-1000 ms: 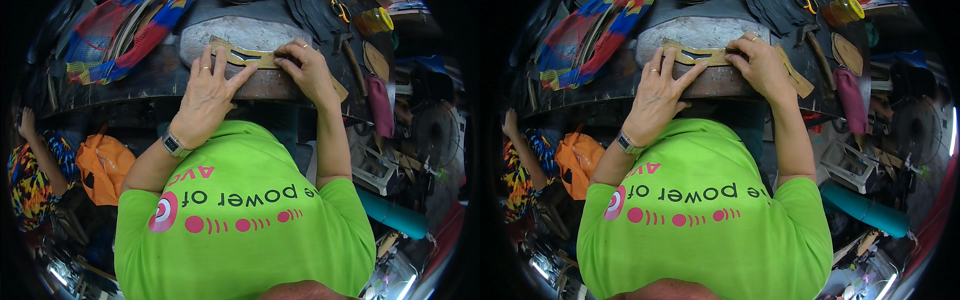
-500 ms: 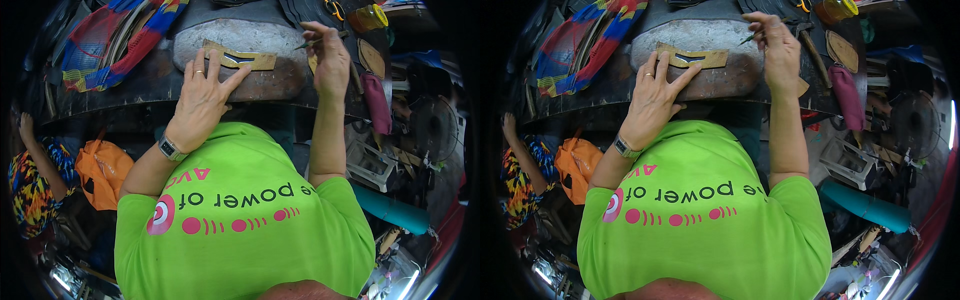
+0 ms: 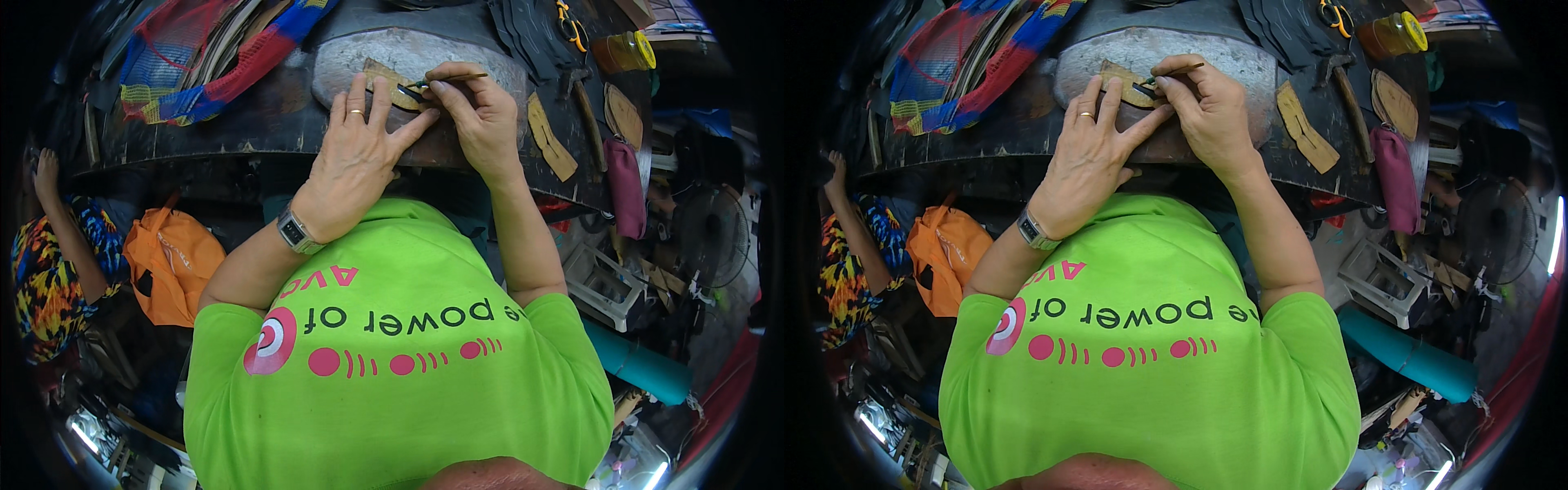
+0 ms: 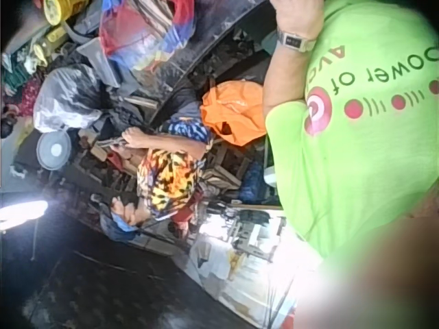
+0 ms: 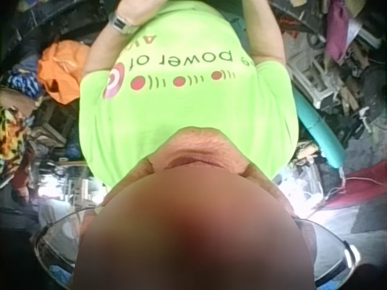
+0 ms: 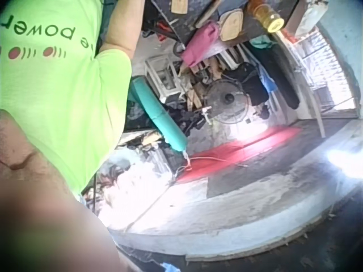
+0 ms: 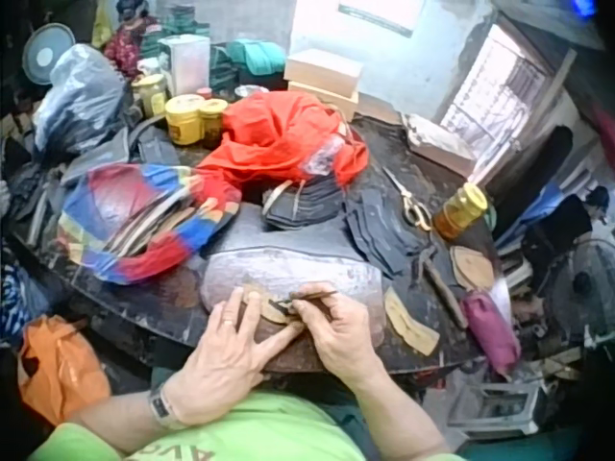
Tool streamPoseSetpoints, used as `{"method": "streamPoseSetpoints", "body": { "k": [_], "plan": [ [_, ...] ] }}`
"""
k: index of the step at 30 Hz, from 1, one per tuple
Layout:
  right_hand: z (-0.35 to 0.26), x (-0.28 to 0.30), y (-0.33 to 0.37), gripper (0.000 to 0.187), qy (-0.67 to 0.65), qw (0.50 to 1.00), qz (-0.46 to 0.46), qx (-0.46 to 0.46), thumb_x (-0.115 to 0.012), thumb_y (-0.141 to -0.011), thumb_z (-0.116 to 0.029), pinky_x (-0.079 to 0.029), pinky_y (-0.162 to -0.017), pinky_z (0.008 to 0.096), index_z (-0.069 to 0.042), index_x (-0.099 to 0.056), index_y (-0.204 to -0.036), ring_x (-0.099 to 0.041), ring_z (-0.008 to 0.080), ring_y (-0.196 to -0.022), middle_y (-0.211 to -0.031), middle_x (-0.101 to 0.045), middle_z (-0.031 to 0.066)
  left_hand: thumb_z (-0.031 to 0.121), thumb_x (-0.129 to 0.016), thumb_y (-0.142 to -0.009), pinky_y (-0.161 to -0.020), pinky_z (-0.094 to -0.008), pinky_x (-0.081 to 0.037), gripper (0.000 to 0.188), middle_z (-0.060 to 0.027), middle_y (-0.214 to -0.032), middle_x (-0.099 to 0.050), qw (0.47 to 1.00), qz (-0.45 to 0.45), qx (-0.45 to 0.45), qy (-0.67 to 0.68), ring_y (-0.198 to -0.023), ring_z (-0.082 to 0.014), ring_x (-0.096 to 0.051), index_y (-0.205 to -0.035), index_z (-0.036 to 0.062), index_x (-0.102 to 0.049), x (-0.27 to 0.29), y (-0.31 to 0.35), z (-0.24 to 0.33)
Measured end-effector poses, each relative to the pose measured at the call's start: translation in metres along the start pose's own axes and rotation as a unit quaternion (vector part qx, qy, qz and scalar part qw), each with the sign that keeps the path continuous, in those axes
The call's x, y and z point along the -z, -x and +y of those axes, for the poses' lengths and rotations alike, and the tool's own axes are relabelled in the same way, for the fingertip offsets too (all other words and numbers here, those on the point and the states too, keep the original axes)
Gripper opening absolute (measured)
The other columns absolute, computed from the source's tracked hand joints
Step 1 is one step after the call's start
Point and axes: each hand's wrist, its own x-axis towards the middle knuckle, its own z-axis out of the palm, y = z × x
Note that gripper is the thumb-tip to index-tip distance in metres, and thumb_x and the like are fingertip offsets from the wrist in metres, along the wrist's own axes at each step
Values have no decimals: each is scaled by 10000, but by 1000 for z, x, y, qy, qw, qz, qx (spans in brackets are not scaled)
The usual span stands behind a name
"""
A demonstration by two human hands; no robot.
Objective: The person repeatedly places a tan template on a black sheet of material and uses a green marker to trace its outline. The person then removes the template and repeats the process on a new section of the material.
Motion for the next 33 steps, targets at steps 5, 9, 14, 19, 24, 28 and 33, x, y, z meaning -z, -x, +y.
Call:
{"method": "streamPoseSetpoints", "body": {
  "k": [5, 9, 14, 19, 24, 28, 33],
  "plan": [
    [4, -6, -3, 151, 44, 998, 13, 41, -653, -1012, 2, -591, -845, 255, 15, -697, -1156, -721, 125, -951, -1044, -741, 59, 245, -813, -819, -1165, -558, -346, 891, -301, -1513, -411, 1000, 0, -3, -7, -1422, -496, -407, -1603, 319, -396, 0, 1, -1],
    [5, -7, -5, 150, 113, 989, 17, 96, -667, -1000, -3, -562, -797, 236, 6, -703, -1145, -697, 99, -891, -1014, -744, 52, 251, -811, -825, -1167, -554, -334, 892, -297, -1502, -420, 1000, -9, -6, -20, -1417, -486, -410, -1606, 319, -387, 1, 0, -1],
    [-1, 2, 3, 120, 194, 975, 30, 100, -664, -995, -31, -525, -727, 238, -5, -693, -1109, -664, 86, -815, -958, -727, 39, 249, -810, -827, -1163, -548, -329, 883, -283, -1486, -428, 1000, -6, -12, -27, -1397, -472, -421, -1606, 322, -399, 3, -1, -3],
    [-12, 21, 11, 106, 238, 967, 67, 56, -653, -994, -37, -518, -722, 242, -9, -680, -1092, -650, 88, -775, -926, -713, 32, 239, -809, -827, -1157, -544, -327, 875, -274, -1472, -428, 1000, -2, -12, -17, -1384, -468, -421, -1604, 327, -416, 4, 0, -2],
    [-17, 19, 10, 99, 222, 974, 49, 13, -647, -998, -19, -535, -775, 244, 1, -680, -1089, -672, 81, -868, -947, -716, 34, 232, -806, -827, -1155, -541, -328, 864, -271, -1454, -441, 1000, 1, -12, -15, -1383, -469, -419, -1597, 327, -426, 2, -1, -1],
    [-11, 4, 7, 111, 82, 996, 28, 26, -652, -1002, 2, -549, -805, 237, 8, -684, -1109, -683, 87, -921, -1005, -729, 40, 227, -806, -828, -1156, -543, -333, 866, -276, -1461, -439, 999, 18, -13, -33, -1387, -476, -418, -1597, 325, -421, 0, -1, -1],
    [1, -7, 2, 130, 48, 998, 13, 47, -650, -1011, 8, -564, -831, 239, 10, -687, -1136, -691, 100, -951, -1049, -732, 54, 219, -803, -830, -1163, -552, -337, 878, -286, -1486, -425, 1000, 4, -12, -18, -1401, -483, -415, -1603, 324, -400, -1, 0, -3]
  ]
}}
